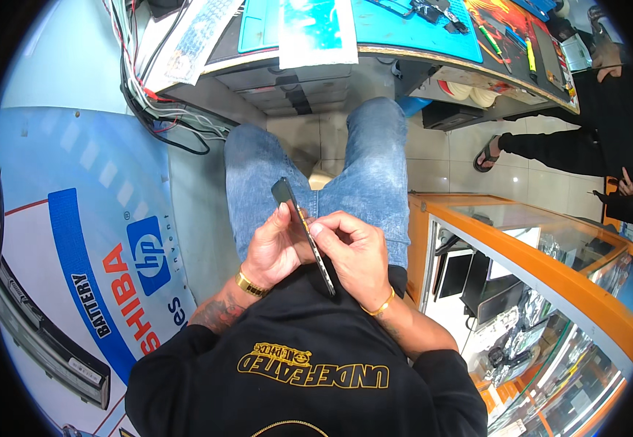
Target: The person removes the back panel of a mobile phone by hand, then uses a screwdriver to remove internal screws and detach parts, including the battery, while working at a repair bench.
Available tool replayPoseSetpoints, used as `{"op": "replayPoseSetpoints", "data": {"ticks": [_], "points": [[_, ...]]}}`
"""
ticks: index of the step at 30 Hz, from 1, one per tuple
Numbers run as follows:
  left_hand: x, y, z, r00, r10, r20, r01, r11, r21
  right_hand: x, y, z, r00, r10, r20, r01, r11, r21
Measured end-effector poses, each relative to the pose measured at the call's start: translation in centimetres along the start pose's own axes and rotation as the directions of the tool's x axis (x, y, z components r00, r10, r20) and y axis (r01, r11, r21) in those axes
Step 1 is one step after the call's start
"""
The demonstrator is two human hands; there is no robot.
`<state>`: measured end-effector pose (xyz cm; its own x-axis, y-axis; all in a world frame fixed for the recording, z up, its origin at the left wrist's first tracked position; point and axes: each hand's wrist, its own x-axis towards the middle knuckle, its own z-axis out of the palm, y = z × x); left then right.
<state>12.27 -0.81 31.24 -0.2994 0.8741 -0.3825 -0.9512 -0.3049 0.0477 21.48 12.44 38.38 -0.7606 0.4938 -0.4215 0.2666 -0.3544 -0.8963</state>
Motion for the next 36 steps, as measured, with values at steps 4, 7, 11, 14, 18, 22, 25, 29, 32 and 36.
{"op": "replayPoseSetpoints", "data": {"ticks": [4, 7, 11, 14, 18, 22, 25, 29, 32, 36], "points": [[-0.1, 0.1, 1.5, 0.999, 0.02, -0.026, -0.019, 0.999, 0.041, 0.1, 0.4, 0.0, 0.999, 0.034, -0.016, -0.034, 0.999, 0.012], [0.0, 0.1, 1.3, 0.999, 0.02, -0.05, -0.018, 0.999, 0.037, 0.1, 0.5, -0.1, 1.0, 0.022, -0.006, -0.022, 0.999, 0.038], [0.0, 0.1, 1.1, 0.998, 0.027, -0.053, -0.025, 0.999, 0.037, 0.1, 0.5, -0.3, 0.999, 0.04, 0.011, -0.041, 0.993, 0.109], [0.1, 0.0, 0.3, 0.999, 0.032, -0.043, -0.03, 0.999, 0.03, 0.1, 0.6, -0.5, 0.999, 0.047, 0.012, -0.048, 0.991, 0.123], [0.2, -0.1, 0.4, 0.998, 0.045, -0.047, -0.044, 0.999, 0.032, 0.2, 0.7, -0.6, 0.999, 0.043, 0.002, -0.043, 0.996, 0.079], [0.2, 0.1, 0.8, 0.999, 0.027, -0.025, -0.025, 0.997, 0.076, 0.2, 0.8, -0.6, 0.999, 0.036, -0.006, -0.035, 0.996, 0.082], [0.2, 0.2, 0.9, 0.999, 0.04, -0.012, -0.039, 0.997, 0.073, 0.2, 0.8, -0.6, 0.999, 0.035, -0.006, -0.035, 0.996, 0.079], [0.0, 0.2, 1.8, 0.994, 0.067, -0.084, -0.059, 0.993, 0.101, 0.2, 1.0, -0.4, 0.999, 0.038, -0.003, -0.037, 0.996, 0.083], [0.0, 0.3, 1.9, 0.991, 0.061, -0.12, -0.049, 0.994, 0.097, 0.2, 0.7, -0.2, 0.999, 0.036, -0.018, -0.035, 0.995, 0.089], [0.3, 0.4, 2.4, 0.985, 0.055, -0.161, -0.023, 0.981, 0.192, 0.4, 0.1, -0.4, 0.999, 0.04, -0.018, -0.04, 0.998, 0.038]]}}
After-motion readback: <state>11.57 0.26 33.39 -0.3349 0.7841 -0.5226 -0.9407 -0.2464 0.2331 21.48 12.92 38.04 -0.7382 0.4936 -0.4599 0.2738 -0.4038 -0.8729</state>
